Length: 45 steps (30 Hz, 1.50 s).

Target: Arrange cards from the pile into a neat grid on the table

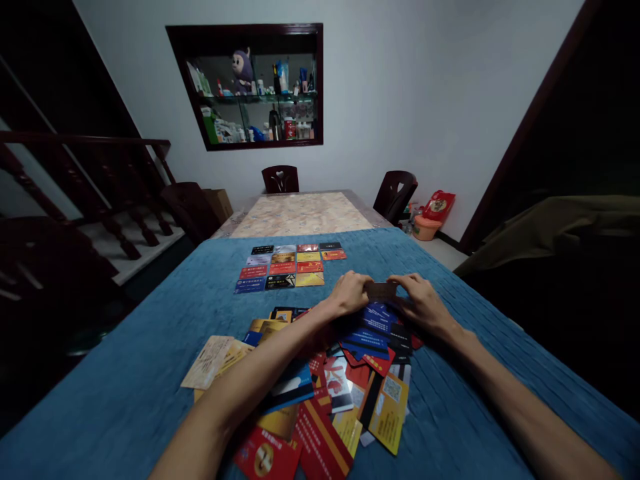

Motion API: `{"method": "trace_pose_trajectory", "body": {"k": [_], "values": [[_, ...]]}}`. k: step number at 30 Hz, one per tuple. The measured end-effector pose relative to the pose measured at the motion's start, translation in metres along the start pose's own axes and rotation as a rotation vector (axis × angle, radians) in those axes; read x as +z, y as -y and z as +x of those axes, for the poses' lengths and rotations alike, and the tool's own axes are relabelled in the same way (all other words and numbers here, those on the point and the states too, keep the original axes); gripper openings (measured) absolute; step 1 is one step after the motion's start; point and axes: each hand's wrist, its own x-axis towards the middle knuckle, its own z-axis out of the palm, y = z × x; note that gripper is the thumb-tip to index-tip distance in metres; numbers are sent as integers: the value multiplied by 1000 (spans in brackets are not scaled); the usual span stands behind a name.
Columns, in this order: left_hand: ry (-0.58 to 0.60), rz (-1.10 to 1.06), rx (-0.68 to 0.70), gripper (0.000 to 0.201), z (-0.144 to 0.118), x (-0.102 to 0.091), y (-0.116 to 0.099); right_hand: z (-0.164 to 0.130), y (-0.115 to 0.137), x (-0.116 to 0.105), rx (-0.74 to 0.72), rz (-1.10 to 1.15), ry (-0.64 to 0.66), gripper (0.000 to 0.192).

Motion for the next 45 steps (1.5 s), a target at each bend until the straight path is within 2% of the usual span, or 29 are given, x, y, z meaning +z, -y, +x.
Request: {"method": "trace_pose_trajectory", "body": {"k": [10,21,29,36,45], "values": [[-37,-1,-28,44,-7,-7,7,5,22,-2,-104,-203,-112,31],[-89,-33,-42,41,-23,-15,13,9,37,-2,-169,-248,-146,31],[-166,-56,-76,34,-48,-21,19,12,55,0,-208,-263,-178,28],[-196,-51,-32,28,-72,-23,28,14,67,1,-229,-208,-154,30],[-211,-46,17,41,-111,-41,39,27,88,11,-215,-73,-55,36]]}}
